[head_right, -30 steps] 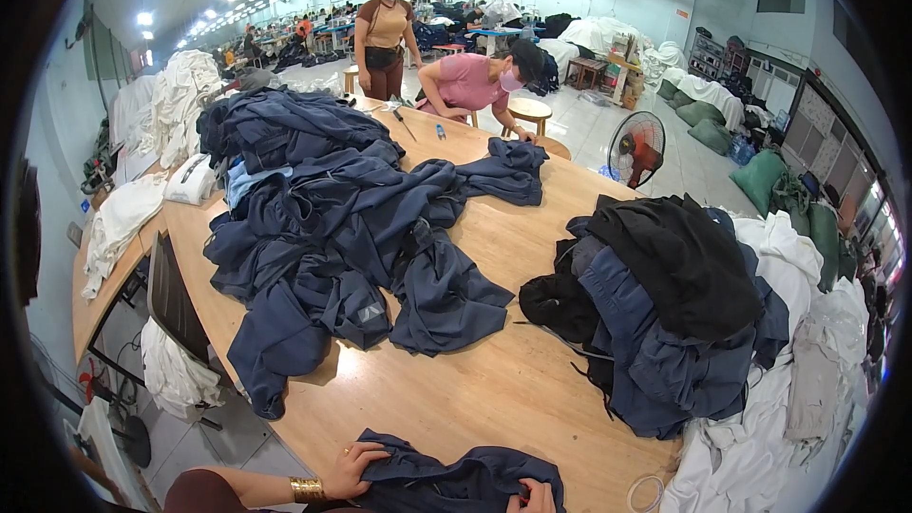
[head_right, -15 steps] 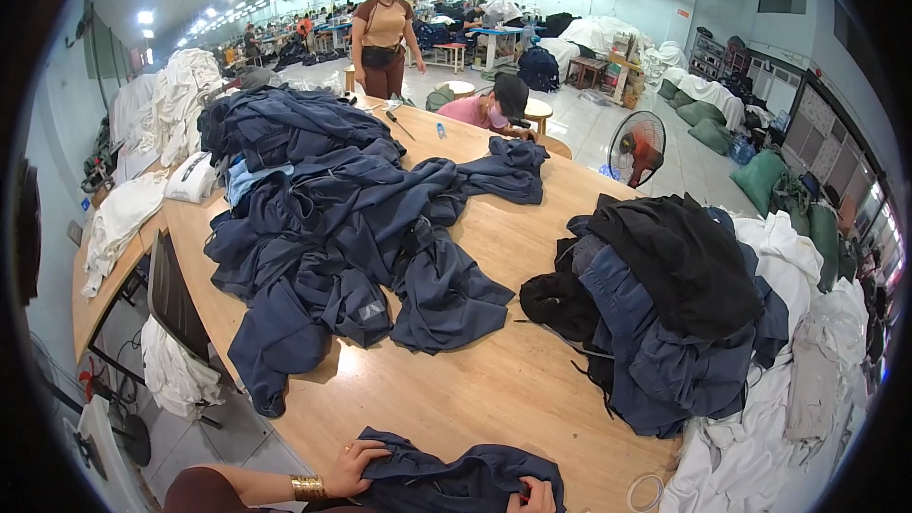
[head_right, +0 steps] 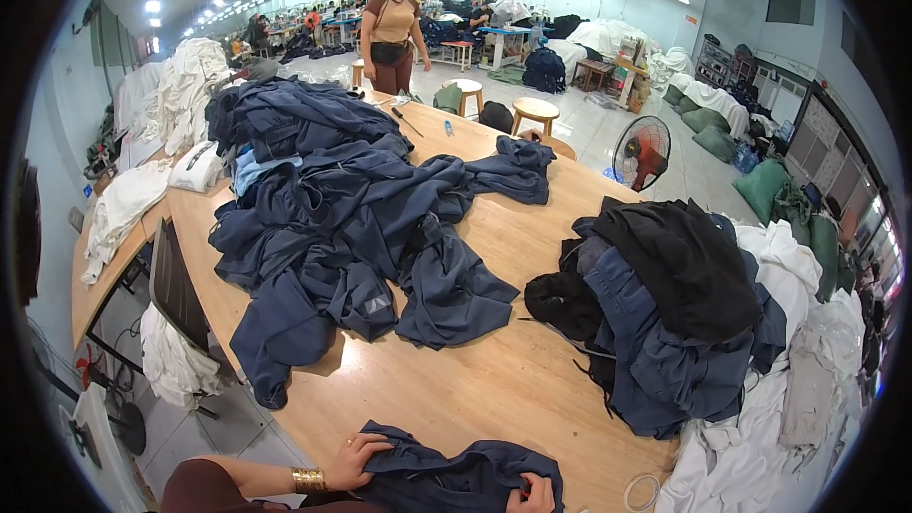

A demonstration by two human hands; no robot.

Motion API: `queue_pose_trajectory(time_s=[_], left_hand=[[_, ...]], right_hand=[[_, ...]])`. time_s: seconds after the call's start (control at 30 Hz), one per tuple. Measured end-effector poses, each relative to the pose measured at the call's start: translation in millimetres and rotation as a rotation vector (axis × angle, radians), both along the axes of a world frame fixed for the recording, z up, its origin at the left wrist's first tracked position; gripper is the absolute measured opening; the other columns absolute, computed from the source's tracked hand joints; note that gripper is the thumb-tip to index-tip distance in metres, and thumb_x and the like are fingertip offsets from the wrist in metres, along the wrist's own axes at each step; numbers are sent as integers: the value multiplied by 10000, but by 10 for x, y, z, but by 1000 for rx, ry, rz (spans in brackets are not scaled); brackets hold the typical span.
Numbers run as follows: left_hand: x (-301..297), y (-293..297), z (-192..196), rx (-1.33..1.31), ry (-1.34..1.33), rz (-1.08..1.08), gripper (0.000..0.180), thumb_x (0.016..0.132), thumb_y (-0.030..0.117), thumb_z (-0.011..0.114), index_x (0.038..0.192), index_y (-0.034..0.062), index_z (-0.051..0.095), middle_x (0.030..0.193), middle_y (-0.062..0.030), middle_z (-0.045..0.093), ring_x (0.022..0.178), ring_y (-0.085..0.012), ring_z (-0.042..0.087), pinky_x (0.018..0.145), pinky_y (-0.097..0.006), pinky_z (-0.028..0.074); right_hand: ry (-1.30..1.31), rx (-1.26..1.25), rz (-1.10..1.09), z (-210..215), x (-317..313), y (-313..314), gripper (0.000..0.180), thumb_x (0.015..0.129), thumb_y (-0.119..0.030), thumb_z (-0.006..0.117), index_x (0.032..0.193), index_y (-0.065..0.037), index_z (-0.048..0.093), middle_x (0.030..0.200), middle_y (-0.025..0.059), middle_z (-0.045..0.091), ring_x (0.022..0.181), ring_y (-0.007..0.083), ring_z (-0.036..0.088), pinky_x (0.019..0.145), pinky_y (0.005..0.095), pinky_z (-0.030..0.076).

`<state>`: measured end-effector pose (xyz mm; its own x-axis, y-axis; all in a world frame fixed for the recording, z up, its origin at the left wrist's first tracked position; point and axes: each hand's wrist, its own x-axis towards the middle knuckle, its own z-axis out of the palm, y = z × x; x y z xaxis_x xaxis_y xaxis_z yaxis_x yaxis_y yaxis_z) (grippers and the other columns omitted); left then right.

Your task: Trimming loose threads from the seams and waistbands of manufactured pants in a garment factory.

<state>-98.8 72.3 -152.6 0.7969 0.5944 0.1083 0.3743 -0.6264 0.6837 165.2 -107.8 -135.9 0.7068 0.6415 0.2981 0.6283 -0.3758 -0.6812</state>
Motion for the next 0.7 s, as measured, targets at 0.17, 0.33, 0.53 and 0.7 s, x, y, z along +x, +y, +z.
queue_pose_trajectory(time_s=[0.17,0.33,0.53,0.7], left_hand=[[-7,-13,3,16,-11,-2,663,606,60,641,1245,132,480,1238,-87,469,1152,-281,442,991,-406,320],[-9,-29,38,17,-28,-4,657,599,57,643,1234,126,488,1225,-90,475,1152,-284,444,992,-409,324],[0,-41,23,42,-13,32,647,588,46,644,1213,126,500,1216,-90,483,1131,-291,452,950,-400,350],[43,83,-1,58,-108,9,564,603,19,604,1153,119,529,1121,-110,517,1095,-307,476,891,-386,388]], right_hand=[[-58,38,5,-20,-4,4,246,700,-52,553,936,-68,623,820,115,584,720,283,570,641,344,468],[-77,46,4,7,-25,-19,247,703,-58,549,940,-71,621,818,116,582,723,288,573,636,340,467],[-50,78,-20,-214,86,39,190,653,-5,549,831,-64,578,744,124,534,659,310,544,587,366,438],[-73,56,94,-130,245,283,190,662,-19,556,842,-66,588,803,124,605,746,315,599,648,358,473]])
